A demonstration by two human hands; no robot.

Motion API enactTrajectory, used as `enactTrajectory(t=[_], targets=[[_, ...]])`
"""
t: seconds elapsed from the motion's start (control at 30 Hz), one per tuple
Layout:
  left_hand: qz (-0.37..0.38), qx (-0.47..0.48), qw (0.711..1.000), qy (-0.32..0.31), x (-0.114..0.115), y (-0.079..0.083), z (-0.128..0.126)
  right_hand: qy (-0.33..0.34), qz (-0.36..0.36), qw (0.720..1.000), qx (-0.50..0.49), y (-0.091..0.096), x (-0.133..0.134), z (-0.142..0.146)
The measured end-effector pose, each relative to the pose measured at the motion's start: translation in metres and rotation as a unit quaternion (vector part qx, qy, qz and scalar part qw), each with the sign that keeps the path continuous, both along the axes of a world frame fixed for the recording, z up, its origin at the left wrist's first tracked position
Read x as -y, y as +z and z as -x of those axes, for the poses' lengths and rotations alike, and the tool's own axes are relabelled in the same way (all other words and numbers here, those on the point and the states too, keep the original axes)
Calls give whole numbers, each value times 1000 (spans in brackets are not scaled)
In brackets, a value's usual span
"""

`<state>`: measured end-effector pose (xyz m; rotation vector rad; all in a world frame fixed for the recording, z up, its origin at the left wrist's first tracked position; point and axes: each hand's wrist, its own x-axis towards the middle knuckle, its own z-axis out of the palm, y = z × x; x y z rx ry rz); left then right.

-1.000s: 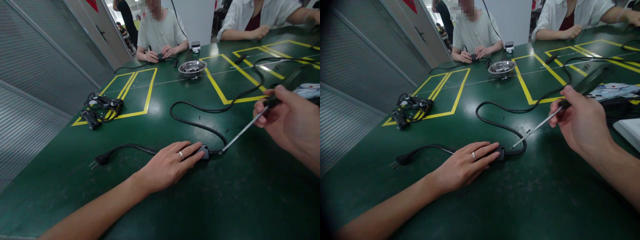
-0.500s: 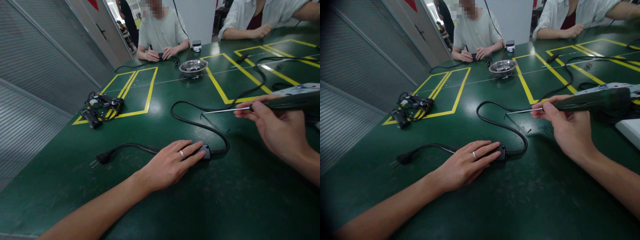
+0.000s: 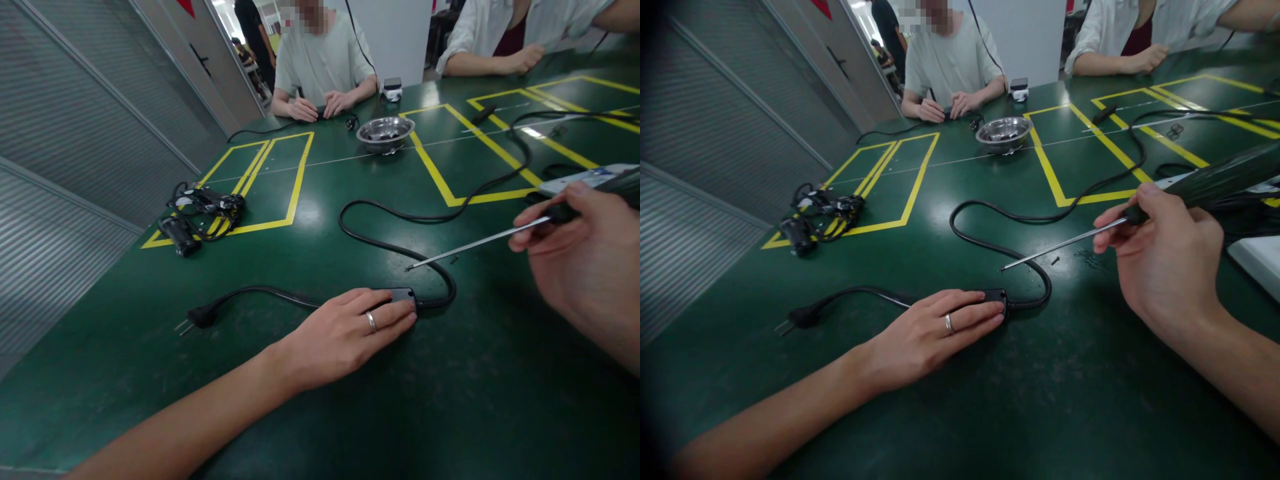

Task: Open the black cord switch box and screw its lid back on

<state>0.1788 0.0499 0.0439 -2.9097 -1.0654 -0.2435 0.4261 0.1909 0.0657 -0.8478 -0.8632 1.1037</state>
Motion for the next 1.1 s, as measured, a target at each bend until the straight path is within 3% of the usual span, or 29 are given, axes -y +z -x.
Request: enactTrajectory(t=[0.23,1.1], targets=[[15,13,1000,7,-1,0,-1,13,52,999,8,5,2,-1],[21,23,999,17,-1,-2,-2,43,46,996,63,-4,1,-3]])
